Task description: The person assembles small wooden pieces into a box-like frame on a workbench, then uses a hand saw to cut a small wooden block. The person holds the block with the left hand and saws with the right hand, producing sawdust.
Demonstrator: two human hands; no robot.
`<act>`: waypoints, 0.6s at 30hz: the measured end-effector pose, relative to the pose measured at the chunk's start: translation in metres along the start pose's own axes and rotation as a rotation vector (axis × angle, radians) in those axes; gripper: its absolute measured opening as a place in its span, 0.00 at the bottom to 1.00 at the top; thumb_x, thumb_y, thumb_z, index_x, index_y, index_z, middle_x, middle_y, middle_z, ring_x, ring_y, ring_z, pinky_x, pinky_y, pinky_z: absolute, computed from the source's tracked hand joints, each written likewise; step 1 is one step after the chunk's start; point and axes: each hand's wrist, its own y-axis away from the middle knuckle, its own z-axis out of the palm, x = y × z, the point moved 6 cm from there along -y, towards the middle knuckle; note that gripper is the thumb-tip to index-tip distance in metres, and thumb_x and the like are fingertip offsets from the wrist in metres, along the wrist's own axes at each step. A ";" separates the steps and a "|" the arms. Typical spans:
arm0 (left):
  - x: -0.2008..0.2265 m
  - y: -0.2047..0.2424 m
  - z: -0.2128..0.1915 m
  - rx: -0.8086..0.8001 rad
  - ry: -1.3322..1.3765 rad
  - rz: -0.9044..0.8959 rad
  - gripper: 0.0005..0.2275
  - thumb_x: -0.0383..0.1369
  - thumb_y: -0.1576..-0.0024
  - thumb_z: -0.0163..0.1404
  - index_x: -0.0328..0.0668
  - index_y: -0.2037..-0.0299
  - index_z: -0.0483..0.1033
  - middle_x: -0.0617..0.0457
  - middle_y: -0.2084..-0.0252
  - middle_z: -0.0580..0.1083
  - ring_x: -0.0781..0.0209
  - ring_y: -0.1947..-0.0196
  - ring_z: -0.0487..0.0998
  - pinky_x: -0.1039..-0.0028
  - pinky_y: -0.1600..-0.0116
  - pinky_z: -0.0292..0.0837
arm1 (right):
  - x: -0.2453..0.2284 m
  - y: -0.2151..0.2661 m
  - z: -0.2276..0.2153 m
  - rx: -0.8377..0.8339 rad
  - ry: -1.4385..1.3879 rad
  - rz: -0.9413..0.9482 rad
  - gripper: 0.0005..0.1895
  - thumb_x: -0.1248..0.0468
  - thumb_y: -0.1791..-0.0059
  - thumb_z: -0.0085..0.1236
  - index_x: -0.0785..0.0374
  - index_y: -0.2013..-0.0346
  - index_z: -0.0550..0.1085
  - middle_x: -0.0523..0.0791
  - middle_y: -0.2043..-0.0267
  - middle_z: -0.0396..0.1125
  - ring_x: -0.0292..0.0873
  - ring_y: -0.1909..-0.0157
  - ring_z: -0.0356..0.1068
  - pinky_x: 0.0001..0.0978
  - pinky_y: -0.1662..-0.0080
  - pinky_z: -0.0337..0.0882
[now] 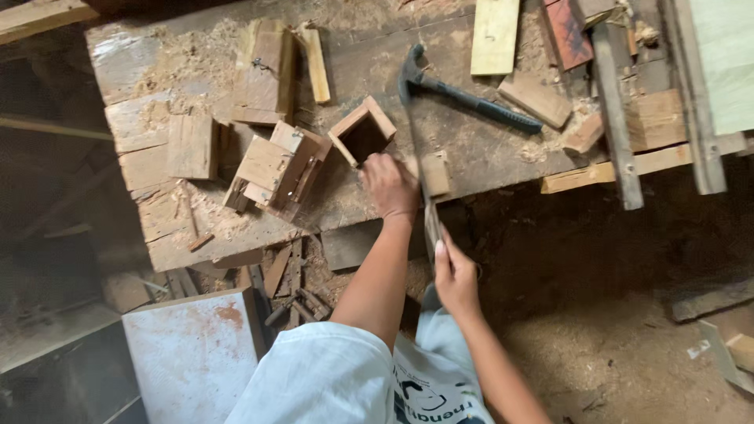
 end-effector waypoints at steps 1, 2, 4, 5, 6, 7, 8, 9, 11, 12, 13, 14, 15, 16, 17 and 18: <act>0.004 0.000 -0.002 0.079 -0.050 0.033 0.05 0.31 0.40 0.46 0.38 0.62 0.69 0.43 0.57 0.68 0.46 0.51 0.70 0.56 0.40 0.63 | 0.006 0.013 -0.004 -0.002 0.012 0.002 0.21 0.59 0.38 0.43 0.66 0.33 0.65 0.42 0.47 0.67 0.31 0.50 0.66 0.28 0.52 0.66; 0.006 0.001 -0.006 0.158 -0.105 0.064 0.07 0.32 0.43 0.48 0.37 0.63 0.69 0.42 0.57 0.68 0.45 0.51 0.70 0.54 0.40 0.62 | 0.012 0.031 -0.007 -0.008 0.021 0.005 0.21 0.59 0.38 0.42 0.66 0.33 0.65 0.44 0.47 0.68 0.32 0.50 0.66 0.28 0.52 0.66; 0.009 0.004 -0.013 0.232 -0.142 0.095 0.08 0.33 0.46 0.50 0.36 0.63 0.69 0.42 0.56 0.68 0.44 0.51 0.69 0.53 0.39 0.61 | 0.042 0.076 -0.009 -0.056 0.023 0.283 0.24 0.58 0.41 0.42 0.63 0.31 0.64 0.44 0.60 0.67 0.32 0.63 0.59 0.29 0.63 0.62; 0.009 0.006 -0.015 0.227 -0.126 0.096 0.08 0.33 0.45 0.50 0.37 0.62 0.69 0.43 0.56 0.68 0.44 0.50 0.70 0.54 0.39 0.62 | 0.064 0.108 -0.012 -0.101 0.015 0.557 0.27 0.57 0.43 0.43 0.60 0.29 0.63 0.42 0.74 0.66 0.31 0.77 0.53 0.28 0.74 0.58; 0.011 0.004 -0.017 0.226 -0.106 0.101 0.07 0.32 0.44 0.50 0.37 0.62 0.69 0.43 0.56 0.68 0.44 0.49 0.70 0.55 0.39 0.62 | 0.072 0.131 -0.017 -0.094 0.021 0.546 0.27 0.57 0.44 0.44 0.60 0.29 0.64 0.41 0.75 0.64 0.31 0.77 0.54 0.28 0.74 0.58; 0.012 0.003 -0.018 0.207 -0.104 0.091 0.07 0.32 0.45 0.50 0.37 0.63 0.69 0.43 0.56 0.68 0.44 0.50 0.70 0.55 0.40 0.62 | 0.080 0.154 -0.024 -0.086 0.026 0.535 0.27 0.57 0.44 0.44 0.61 0.30 0.64 0.41 0.76 0.63 0.31 0.78 0.55 0.28 0.74 0.58; 0.013 0.002 -0.018 0.187 -0.099 0.081 0.07 0.32 0.45 0.50 0.37 0.63 0.69 0.43 0.56 0.68 0.44 0.50 0.70 0.55 0.41 0.62 | 0.093 0.176 -0.031 -0.089 0.039 0.592 0.27 0.57 0.44 0.45 0.61 0.30 0.64 0.41 0.78 0.61 0.31 0.78 0.55 0.27 0.74 0.58; 0.014 0.000 -0.017 0.168 -0.095 0.071 0.07 0.32 0.46 0.50 0.36 0.64 0.69 0.43 0.56 0.68 0.43 0.50 0.70 0.56 0.41 0.62 | 0.107 0.194 -0.038 -0.091 0.053 0.649 0.28 0.58 0.45 0.45 0.60 0.30 0.64 0.40 0.79 0.60 0.31 0.78 0.55 0.27 0.74 0.58; 0.013 0.007 -0.020 0.167 -0.094 0.073 0.07 0.32 0.44 0.50 0.37 0.63 0.69 0.44 0.56 0.68 0.44 0.50 0.69 0.56 0.40 0.61 | 0.113 0.219 -0.048 -0.066 -0.028 0.592 0.28 0.58 0.45 0.46 0.63 0.30 0.63 0.39 0.77 0.61 0.31 0.76 0.56 0.27 0.74 0.60; 0.013 0.006 -0.020 0.172 -0.087 0.083 0.07 0.32 0.43 0.50 0.37 0.62 0.69 0.44 0.55 0.68 0.45 0.49 0.69 0.56 0.40 0.61 | 0.113 0.224 -0.049 -0.046 -0.068 0.555 0.28 0.59 0.44 0.47 0.64 0.30 0.62 0.38 0.76 0.61 0.31 0.76 0.57 0.27 0.74 0.60; 0.013 0.005 -0.020 0.155 -0.111 0.086 0.07 0.32 0.44 0.50 0.38 0.62 0.69 0.44 0.55 0.68 0.45 0.49 0.69 0.56 0.40 0.61 | 0.111 0.227 -0.049 -0.046 -0.041 0.574 0.29 0.58 0.45 0.46 0.62 0.30 0.63 0.39 0.79 0.62 0.32 0.78 0.57 0.27 0.76 0.61; 0.014 0.001 -0.019 0.143 -0.132 0.088 0.07 0.33 0.45 0.50 0.38 0.62 0.69 0.44 0.55 0.68 0.46 0.49 0.69 0.56 0.40 0.61 | 0.109 0.218 -0.050 -0.048 -0.012 0.587 0.29 0.57 0.46 0.44 0.60 0.30 0.64 0.39 0.81 0.62 0.32 0.81 0.58 0.28 0.79 0.61; 0.015 -0.003 -0.018 0.132 -0.154 0.090 0.08 0.33 0.46 0.50 0.38 0.62 0.69 0.44 0.55 0.67 0.46 0.49 0.68 0.56 0.40 0.60 | 0.101 0.208 -0.050 -0.049 0.017 0.601 0.30 0.56 0.47 0.43 0.58 0.30 0.65 0.39 0.83 0.63 0.33 0.83 0.59 0.29 0.82 0.61; 0.013 -0.001 -0.019 0.114 -0.142 0.090 0.08 0.33 0.45 0.49 0.38 0.62 0.69 0.44 0.55 0.67 0.46 0.49 0.68 0.56 0.41 0.60 | 0.087 0.198 -0.049 -0.052 0.049 0.554 0.29 0.56 0.46 0.42 0.59 0.30 0.65 0.38 0.82 0.62 0.32 0.82 0.58 0.28 0.80 0.61; 0.011 0.000 -0.019 0.096 -0.131 0.090 0.07 0.33 0.44 0.49 0.38 0.62 0.69 0.44 0.55 0.67 0.47 0.49 0.68 0.56 0.41 0.60 | 0.077 0.177 -0.048 -0.056 0.082 0.507 0.28 0.56 0.45 0.42 0.59 0.31 0.66 0.38 0.82 0.61 0.32 0.82 0.58 0.28 0.78 0.60; 0.013 0.001 -0.017 0.079 -0.113 0.093 0.07 0.33 0.43 0.48 0.38 0.61 0.69 0.44 0.54 0.67 0.47 0.49 0.68 0.57 0.41 0.60 | 0.069 0.151 -0.046 -0.054 0.118 0.457 0.27 0.56 0.45 0.42 0.59 0.31 0.66 0.37 0.82 0.60 0.31 0.81 0.57 0.27 0.77 0.59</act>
